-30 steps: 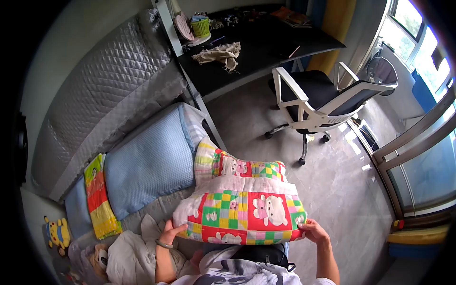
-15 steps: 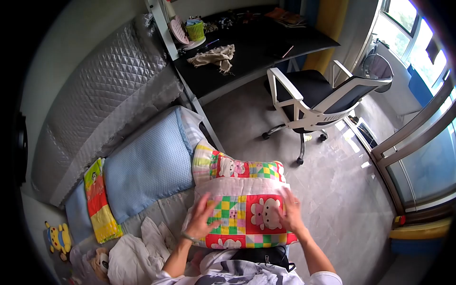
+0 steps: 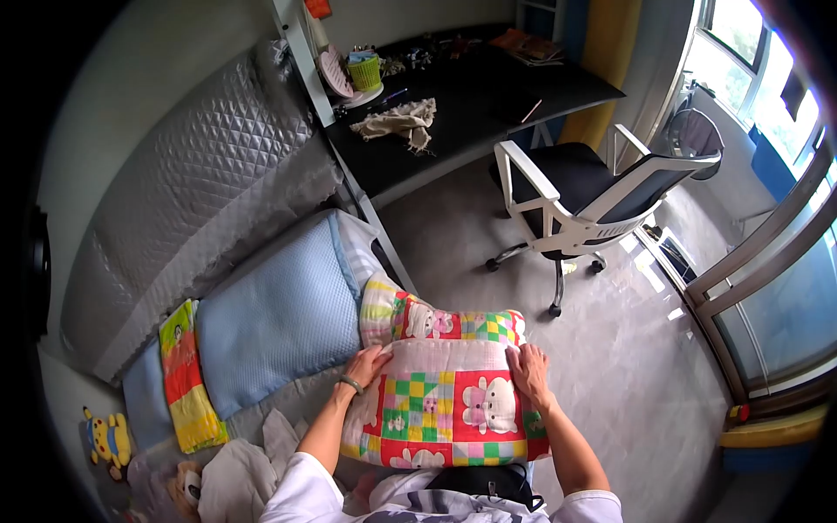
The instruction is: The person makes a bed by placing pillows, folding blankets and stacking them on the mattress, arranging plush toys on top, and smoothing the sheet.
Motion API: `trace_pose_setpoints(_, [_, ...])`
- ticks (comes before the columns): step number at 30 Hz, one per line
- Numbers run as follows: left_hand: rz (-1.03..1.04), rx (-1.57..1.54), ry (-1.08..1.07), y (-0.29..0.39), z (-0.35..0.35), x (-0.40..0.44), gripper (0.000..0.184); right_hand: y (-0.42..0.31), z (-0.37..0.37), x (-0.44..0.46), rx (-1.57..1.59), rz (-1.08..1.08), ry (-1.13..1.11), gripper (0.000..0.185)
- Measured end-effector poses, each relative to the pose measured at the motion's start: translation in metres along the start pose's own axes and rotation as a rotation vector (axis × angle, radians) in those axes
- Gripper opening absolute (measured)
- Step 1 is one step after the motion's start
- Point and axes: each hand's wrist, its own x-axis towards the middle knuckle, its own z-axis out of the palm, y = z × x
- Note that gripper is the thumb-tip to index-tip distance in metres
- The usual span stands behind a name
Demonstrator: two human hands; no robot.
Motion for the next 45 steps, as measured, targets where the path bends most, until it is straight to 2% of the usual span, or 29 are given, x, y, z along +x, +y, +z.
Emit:
trace_pose_setpoints(1, [0.057,0.018,0.098,0.0,-0.008,0.002,0.028,0.002,-0.007,0.004,-0.009,-0.102,0.051,0.027])
trace_pose_setpoints(2, [0.116,0.037,0.194,0.0,-0.017,0.005,0.024,0.003,-0.013,0.007,-0.018,-0.201,0.104,0.027])
trace_pose_setpoints(3, [0.168,0.099,0.28,0.003,-0.025,0.012,0.025,-0.008,-0.023,0.013,-0.004,-0.321,0.295,0.032])
trace_pose_setpoints(6, [0.123,0.136,0.281,0.011,-0.031,0.026,0.03,-0.022,-0.034,0.027,-0.033,-0.299,0.308,0.032])
trace_pose_setpoints(8, [0.083,0.145,0.268,0.008,-0.022,0.035,0.031,-0.016,-0.02,0.035,-0.072,-0.23,0.243,0.033])
trace_pose_setpoints(10, [0.062,0.193,0.219,0.002,-0.008,0.04,0.031,-0.005,0.0,0.034,-0.082,-0.054,0.033,0.037])
trace_pose_setpoints(11, [-0.058,0.213,0.104,-0.001,-0.003,0.041,0.03,0.005,0.008,0.036,-0.044,0.062,-0.09,0.044])
trace_pose_setpoints(12, [-0.058,0.212,0.102,-0.001,0.0,0.041,0.03,0.006,0.011,0.034,-0.045,0.063,-0.09,0.044])
trace_pose_setpoints(14, [-0.047,0.182,0.316,0.0,0.005,0.044,0.035,0.011,0.015,0.038,-0.004,0.098,-0.067,0.048])
trace_pose_setpoints(15, [-0.147,0.157,0.344,-0.011,0.012,0.05,0.048,0.014,0.017,0.044,-0.006,0.094,-0.064,0.048])
trace_pose_setpoints(17, [-0.208,0.091,0.374,-0.042,0.03,0.066,0.053,0.03,0.029,0.059,0.125,0.27,-0.013,0.055])
trace_pose_setpoints(18, [-0.269,0.025,0.4,-0.053,0.033,0.073,0.057,0.046,0.041,0.069,0.125,0.269,-0.01,0.055])
trace_pose_setpoints(20, [-0.264,-0.001,0.36,-0.056,0.025,0.094,0.062,0.073,0.064,0.09,0.352,0.36,-0.051,0.06])
trace_pose_setpoints(21, [-0.412,-0.058,0.185,-0.051,0.014,0.107,0.067,0.064,0.052,0.104,0.565,0.413,-0.281,0.059])
trace_pose_setpoints(22, [-0.557,-0.113,0.008,-0.05,0.008,0.118,0.072,0.06,0.05,0.115,0.567,0.407,-0.277,0.059])
trace_pose_setpoints(24, [-0.587,-0.082,0.006,-0.069,0.012,0.141,0.063,0.056,0.049,0.13,0.657,0.82,-0.412,0.054])
trace_pose_setpoints(26, [-0.775,-0.894,-0.163,-0.065,-0.001,0.159,0.053,0.055,0.049,0.147,0.578,0.851,-0.445,0.053])
trace_pose_setpoints(27, [-0.772,-1.013,-0.162,-0.071,0.004,0.166,0.049,0.055,0.048,0.152,0.725,0.864,-0.454,0.053])
trace_pose_setpoints(29, [-0.832,-0.956,-0.213,-0.084,0.01,0.181,0.051,0.055,0.045,0.168,0.871,0.872,-0.461,0.054])
trace_pose_setpoints(32, [-0.958,-0.93,-0.306,-0.062,-0.014,0.184,0.046,0.074,0.046,0.198,1.085,1.122,-0.495,0.047])
trace_pose_setpoints(34, [-0.808,-1.162,-0.444,-0.062,-0.025,0.184,0.045,0.017,0.005,0.192,1.376,0.976,-0.522,0.038])
trace_pose_setpoints(35, [-0.731,-1.205,-0.413,-0.07,-0.027,0.183,0.04,0.042,0.013,0.202,1.351,0.948,-0.521,0.036])
trace_pose_setpoints(36, [-0.756,-1.385,-0.392,-0.085,-0.027,0.184,0.036,0.068,0.021,0.212,1.324,0.921,-0.521,0.033])
trace_pose_setpoints(38, [-0.676,-1.339,-0.182,-0.056,-0.064,0.171,0.033,0.042,-0.017,0.205,1.451,0.712,-0.475,0.026])
trace_pose_setpoints(40, [-0.577,-1.345,-0.11,-0.049,-0.082,0.157,0.034,0.036,-0.04,0.197,1.483,0.503,-0.401,0.027])
trace_pose_setpoints(41, [-0.471,-1.363,-0.111,-0.045,-0.089,0.147,0.037,0.029,-0.053,0.186,1.494,0.329,-0.332,0.029])
trace_pose_setpoints(43, [-0.324,-1.348,-0.112,-0.041,-0.102,0.116,0.043,0.033,-0.076,0.156,1.503,0.207,-0.327,0.033])
trace_pose_setpoints(44, [-0.197,-1.266,-0.104,-0.033,-0.107,0.098,0.044,0.023,-0.095,0.135,1.496,0.12,-0.335,0.035])
trace_pose_setpoints(45, [-0.175,-1.113,-0.154,-0.032,-0.114,0.078,0.045,0.032,-0.096,0.119,1.496,0.136,-0.334,0.035])
